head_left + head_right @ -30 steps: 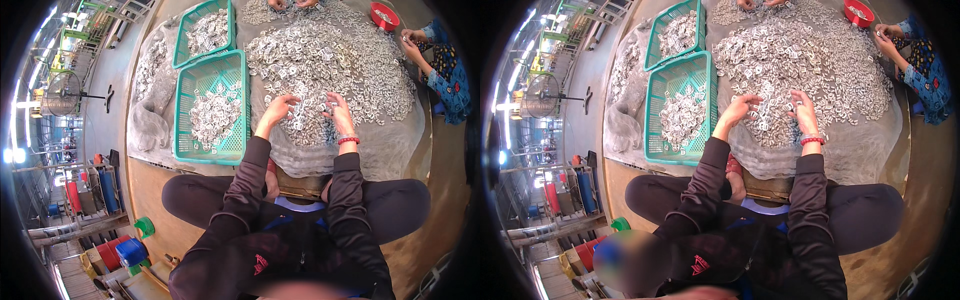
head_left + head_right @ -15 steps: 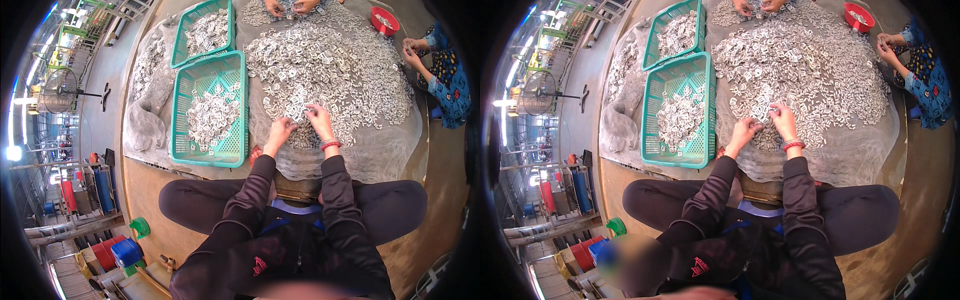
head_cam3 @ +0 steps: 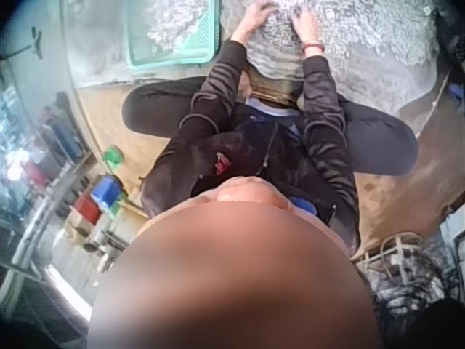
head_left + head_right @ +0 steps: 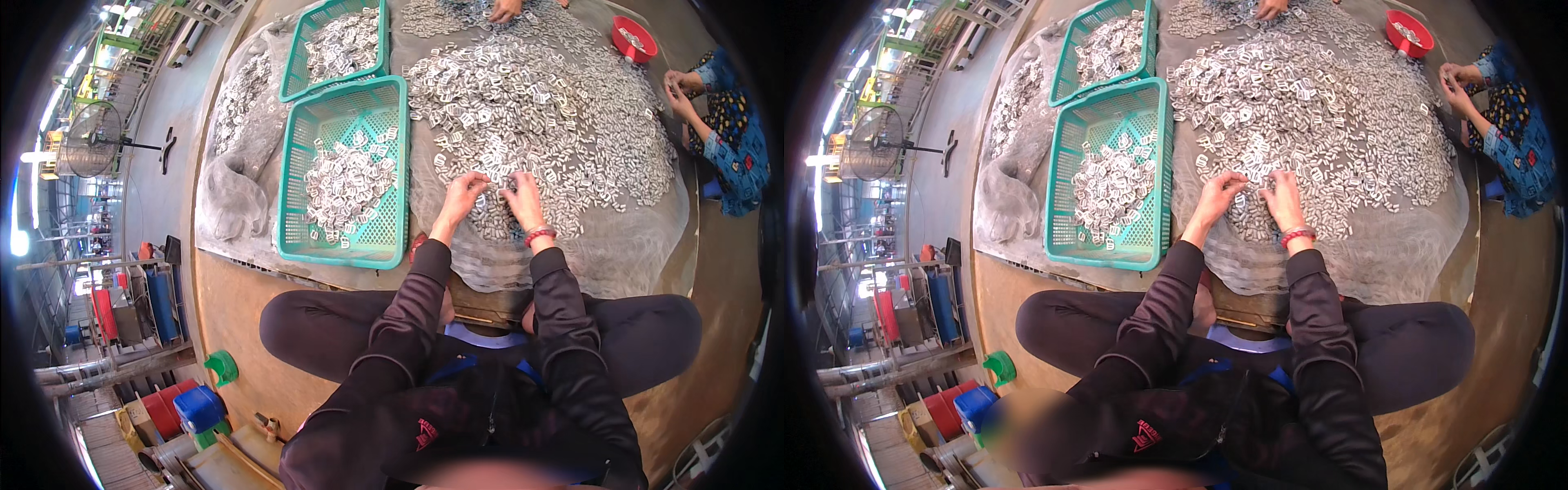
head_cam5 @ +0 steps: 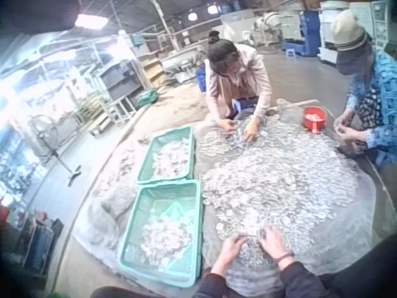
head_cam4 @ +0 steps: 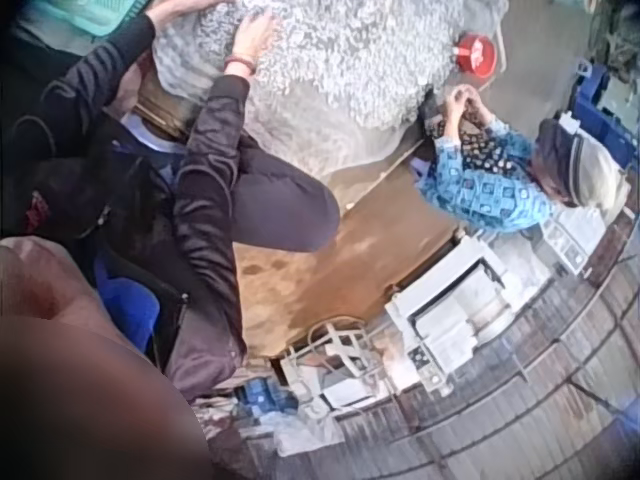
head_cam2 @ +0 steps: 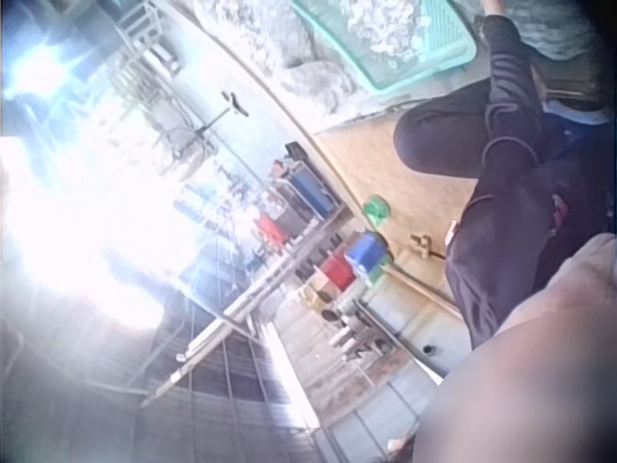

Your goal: The person sits cross-legged and sorts small silver metal parts from a large pile on a tarp, placing selected pieces into green plastic baskets. The person handles the parts by hand, picking them up and moving them between the pile and the baskets.

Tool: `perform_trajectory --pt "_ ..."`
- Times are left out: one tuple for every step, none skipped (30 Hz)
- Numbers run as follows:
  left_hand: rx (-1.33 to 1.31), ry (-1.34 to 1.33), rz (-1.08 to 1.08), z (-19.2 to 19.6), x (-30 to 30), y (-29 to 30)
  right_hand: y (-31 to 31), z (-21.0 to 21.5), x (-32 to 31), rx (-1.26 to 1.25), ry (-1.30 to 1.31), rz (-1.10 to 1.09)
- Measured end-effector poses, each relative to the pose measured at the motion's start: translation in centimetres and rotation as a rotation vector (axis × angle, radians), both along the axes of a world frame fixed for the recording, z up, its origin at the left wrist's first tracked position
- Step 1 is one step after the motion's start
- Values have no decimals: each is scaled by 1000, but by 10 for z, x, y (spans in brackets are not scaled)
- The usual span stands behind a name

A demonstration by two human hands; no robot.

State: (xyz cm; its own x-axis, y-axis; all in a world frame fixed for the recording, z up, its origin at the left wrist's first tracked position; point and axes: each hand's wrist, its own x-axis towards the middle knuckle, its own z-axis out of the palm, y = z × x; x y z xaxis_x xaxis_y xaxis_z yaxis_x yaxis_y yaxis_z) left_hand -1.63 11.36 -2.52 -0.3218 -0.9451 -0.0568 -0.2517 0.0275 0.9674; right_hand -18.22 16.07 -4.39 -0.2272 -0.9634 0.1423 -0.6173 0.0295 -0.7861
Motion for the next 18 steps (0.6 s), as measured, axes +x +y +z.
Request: perform_trajectory --pt "110 111 18 1 0 -1 2 -1 3 27 101 83" --pt "282 188 40 3 2 -2 2 -2 5 40 125 73" --pt "432 285 56 6 5 -4 3 -4 7 48 137 77" --pt "535 507 89 9 10 -6 2 -5 7 38 67 62" --pt "547 563 149 11 14 -8 1 -7 7 35 -5 28" --pt "558 504 152 14 23 -11 0 -7 4 67 -59 -41" --pt "540 489 105 16 29 -12 -1 -7 1 74 -202 -167" --pt "358 89 76 16 30 -10 -1 -6 -5 134 -526 -203" --pt "170 -307 41 14 30 -6 -2 -4 -13 218 -843 -262" --pt "-6 -700 5 12 28 -1 -1 -2 -18 163 -1113 -287" --pt "85 -815 -31 8 23 9 1 2 -25 124 -1371 -340" --pt "37 -904 -27 4 16 21 4 6 -33 137 -1357 -325" --pt "-30 -991 -17 0 7 30 6 11 -40 123 -1370 -307" --pt "-88 -926 26 -3 2 34 9 15 -46 98 -1388 -294" --pt "-76 -909 11 -6 -1 33 12 19 -54 76 -1396 -294" --pt "-65 -875 -8 -7 -1 30 16 23 -63 66 -1405 -275" --pt "-53 -844 -24 -7 0 26 18 25 -69 42 -1419 -227" --pt "-137 -835 -47 -5 3 22 20 28 -76 44 -1504 -176"
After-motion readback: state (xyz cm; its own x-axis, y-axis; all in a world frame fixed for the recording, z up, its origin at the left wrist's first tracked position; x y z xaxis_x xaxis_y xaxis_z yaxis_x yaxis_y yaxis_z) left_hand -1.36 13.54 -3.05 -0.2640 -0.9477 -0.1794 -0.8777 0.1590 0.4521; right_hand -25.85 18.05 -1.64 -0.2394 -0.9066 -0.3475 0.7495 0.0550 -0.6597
